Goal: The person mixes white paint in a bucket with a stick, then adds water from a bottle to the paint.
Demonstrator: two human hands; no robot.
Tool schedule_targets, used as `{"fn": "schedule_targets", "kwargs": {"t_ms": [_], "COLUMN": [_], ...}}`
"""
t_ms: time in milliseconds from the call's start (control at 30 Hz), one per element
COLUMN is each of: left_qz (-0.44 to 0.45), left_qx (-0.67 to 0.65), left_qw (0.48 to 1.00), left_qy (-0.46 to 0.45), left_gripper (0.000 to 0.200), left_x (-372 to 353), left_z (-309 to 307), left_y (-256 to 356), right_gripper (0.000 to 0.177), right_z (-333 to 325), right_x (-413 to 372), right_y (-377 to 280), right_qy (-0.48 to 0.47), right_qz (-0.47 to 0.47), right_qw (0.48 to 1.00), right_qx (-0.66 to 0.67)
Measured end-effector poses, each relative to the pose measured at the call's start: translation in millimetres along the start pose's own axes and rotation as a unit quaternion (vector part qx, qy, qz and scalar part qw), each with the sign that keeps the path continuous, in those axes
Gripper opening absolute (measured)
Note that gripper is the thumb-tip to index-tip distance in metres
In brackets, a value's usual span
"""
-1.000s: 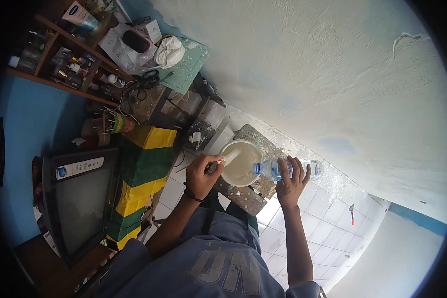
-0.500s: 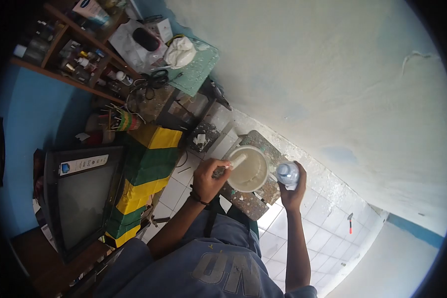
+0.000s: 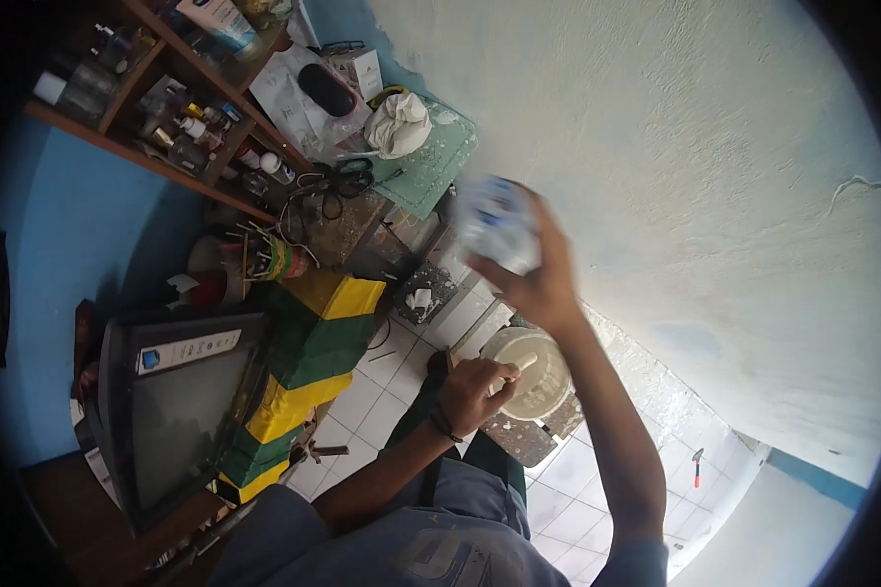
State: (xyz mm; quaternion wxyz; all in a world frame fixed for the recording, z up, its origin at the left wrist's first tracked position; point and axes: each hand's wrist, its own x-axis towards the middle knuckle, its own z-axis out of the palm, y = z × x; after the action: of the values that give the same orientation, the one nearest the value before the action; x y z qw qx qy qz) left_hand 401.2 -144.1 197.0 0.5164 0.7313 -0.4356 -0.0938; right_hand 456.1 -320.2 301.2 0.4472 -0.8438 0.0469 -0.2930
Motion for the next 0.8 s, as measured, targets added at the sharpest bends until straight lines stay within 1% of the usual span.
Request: {"fn": "schedule_targets", "kwargs": {"t_ms": [33, 67, 100, 167, 200, 233, 333, 367, 467, 567, 633, 700, 767, 800], "left_qz": [0.002, 0.004, -0.007, 0.012, 0.02, -0.001, 0.017, -0.015, 0.072, 0.009, -0.001, -0.017, -0.041, -0.032], "left_qx": [-0.004, -0.007, -0.002, 0.025, 0.038, 0.025, -0.007, -0.006, 0.045, -0.024, -0.03, -0.023, -0.002, 0.01], "left_qw": [1.0, 1.0, 1.0, 1.0, 0.999, 0.999, 1.0, 0.998, 0.994, 0.998, 0.992, 0.991, 0.996, 0.996], "left_qy": [-0.003, -0.005, -0.028, -0.007, 0.002, -0.025, 0.006, -0.055, -0.071, -0.061, -0.125, -0.131, -0.081, -0.084], "left_gripper": [0.015, 0.015, 0.019, 0.021, 0.022, 0.029, 0.033, 0.035, 0.034, 0.043, 0.033, 0.033, 0.045, 0.045], "left_x": [0, 0, -3, 0, -2, -14, -12, -32, -47, -64, -76, -83, -71, -65], "left_z": [2, 2, 2, 1, 0, 6, -1, 8, 25, 35, 51, 57, 42, 36], "left_y": [-3, -6, -10, -14, -15, -30, -34, -49, -73, -81, -94, -99, -81, -76], "right_gripper": [0.075, 0.071, 0.066, 0.072, 0.075, 0.078, 0.079, 0.079, 0.079, 0.077, 0.077, 0.076, 0.077, 0.077], "right_z": [29, 58, 86, 144, 165, 183, 228, 237, 251, 260, 266, 269, 272, 273], "right_x": [16, 28, 38, 51, 56, 59, 62, 58, 53, 56, 57, 58, 57, 56], "right_y": [8, 13, 17, 30, 29, 28, 40, 45, 52, 51, 52, 54, 57, 58], "right_qy": [-0.027, -0.066, -0.105, -0.101, -0.14, -0.179, -0.209, -0.208, -0.203, -0.19, -0.187, -0.181, -0.171, -0.163], "right_qz": [-0.015, 0.011, 0.036, -0.056, -0.029, 0.0, -0.018, -0.011, 0.002, 0.013, 0.019, 0.018, 0.014, 0.01], "right_qw": [0.999, 0.996, 0.988, 0.98, 0.978, 0.974, 0.966, 0.969, 0.975, 0.979, 0.98, 0.982, 0.983, 0.985], "right_qx": [0.028, 0.067, 0.106, 0.162, 0.149, 0.137, 0.148, 0.131, 0.088, 0.069, 0.057, 0.056, 0.058, 0.062]}}
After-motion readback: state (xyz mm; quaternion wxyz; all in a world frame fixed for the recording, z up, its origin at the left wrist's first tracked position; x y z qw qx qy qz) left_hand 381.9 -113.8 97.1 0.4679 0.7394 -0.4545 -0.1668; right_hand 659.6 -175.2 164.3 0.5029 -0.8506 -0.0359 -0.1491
